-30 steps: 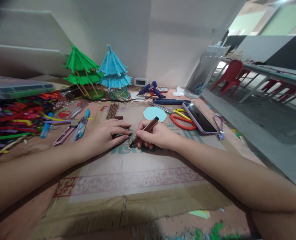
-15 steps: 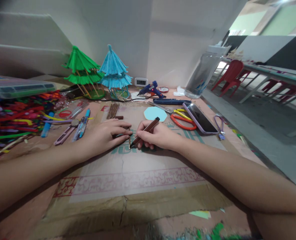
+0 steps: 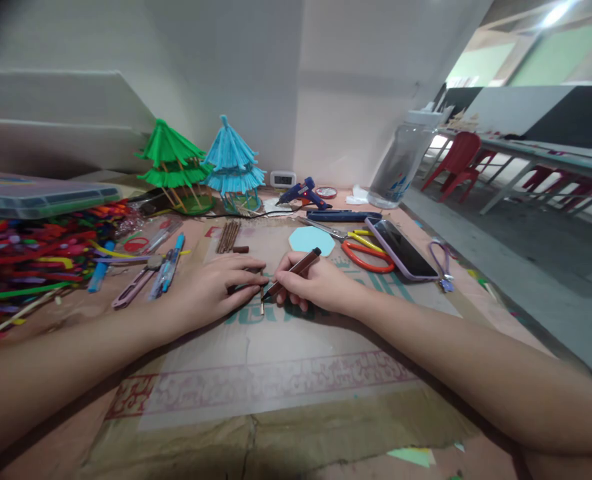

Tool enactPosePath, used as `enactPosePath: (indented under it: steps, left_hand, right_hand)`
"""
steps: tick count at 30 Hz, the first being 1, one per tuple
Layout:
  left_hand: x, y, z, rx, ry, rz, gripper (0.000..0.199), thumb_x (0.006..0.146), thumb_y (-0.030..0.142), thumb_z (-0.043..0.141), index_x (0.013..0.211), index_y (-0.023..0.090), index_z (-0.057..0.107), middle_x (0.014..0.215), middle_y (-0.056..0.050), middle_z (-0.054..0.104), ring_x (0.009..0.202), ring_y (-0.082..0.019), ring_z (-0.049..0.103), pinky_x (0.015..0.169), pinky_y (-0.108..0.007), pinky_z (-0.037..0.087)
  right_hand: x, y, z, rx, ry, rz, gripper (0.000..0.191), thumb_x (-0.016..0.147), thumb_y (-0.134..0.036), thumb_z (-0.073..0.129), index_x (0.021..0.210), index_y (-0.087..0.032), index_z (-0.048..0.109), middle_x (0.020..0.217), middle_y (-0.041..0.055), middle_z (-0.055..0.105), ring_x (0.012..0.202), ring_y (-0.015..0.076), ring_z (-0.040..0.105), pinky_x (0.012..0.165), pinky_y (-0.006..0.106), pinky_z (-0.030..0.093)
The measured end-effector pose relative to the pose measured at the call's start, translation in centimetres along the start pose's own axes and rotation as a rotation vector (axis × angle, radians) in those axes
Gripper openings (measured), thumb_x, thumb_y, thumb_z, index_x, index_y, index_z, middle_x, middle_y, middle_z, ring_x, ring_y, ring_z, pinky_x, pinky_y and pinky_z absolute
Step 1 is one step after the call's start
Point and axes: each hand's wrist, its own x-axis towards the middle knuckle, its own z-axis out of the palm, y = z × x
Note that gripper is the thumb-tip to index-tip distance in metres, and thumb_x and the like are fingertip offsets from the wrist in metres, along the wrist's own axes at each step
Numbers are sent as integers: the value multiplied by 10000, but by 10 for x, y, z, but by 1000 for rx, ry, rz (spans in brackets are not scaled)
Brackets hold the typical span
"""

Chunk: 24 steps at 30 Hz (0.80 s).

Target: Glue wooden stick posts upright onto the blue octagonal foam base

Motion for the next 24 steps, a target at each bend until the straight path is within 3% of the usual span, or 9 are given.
enactPosePath:
  steps: [10, 17, 24]
  left_hand:
    - [-1, 1, 0, 1, 13, -1, 251, 967, 250, 562, 1102, 215, 771, 1243, -100, 717, 1138, -270, 672, 1008, -477, 528]
    - [0, 2, -1, 12, 3, 4, 250, 966, 241, 555, 1088, 218, 772, 1235, -91, 723, 1134, -258, 674, 1005, -454, 532]
    - [0, 2, -2, 14, 15, 11, 254, 964, 242, 556, 1092, 213, 773, 1230, -93, 724, 1123, -263, 678, 997, -452, 538]
  right_hand:
    - [-1, 0, -3, 7, -111, 3, 270, 881, -416, 642, 799, -175, 554, 664, 41, 719, 476, 85, 549, 408, 186, 440]
    - [-1, -3, -1, 7, -7, 7, 220, 886, -376, 621, 820, -185, 534, 635, 7, 685, 449, 80, 534, 381, 182, 438]
    - [-2, -2, -2, 21, -132, -4, 271, 876, -417, 653, 817, -173, 553, 653, 29, 708, 480, 80, 546, 411, 182, 440]
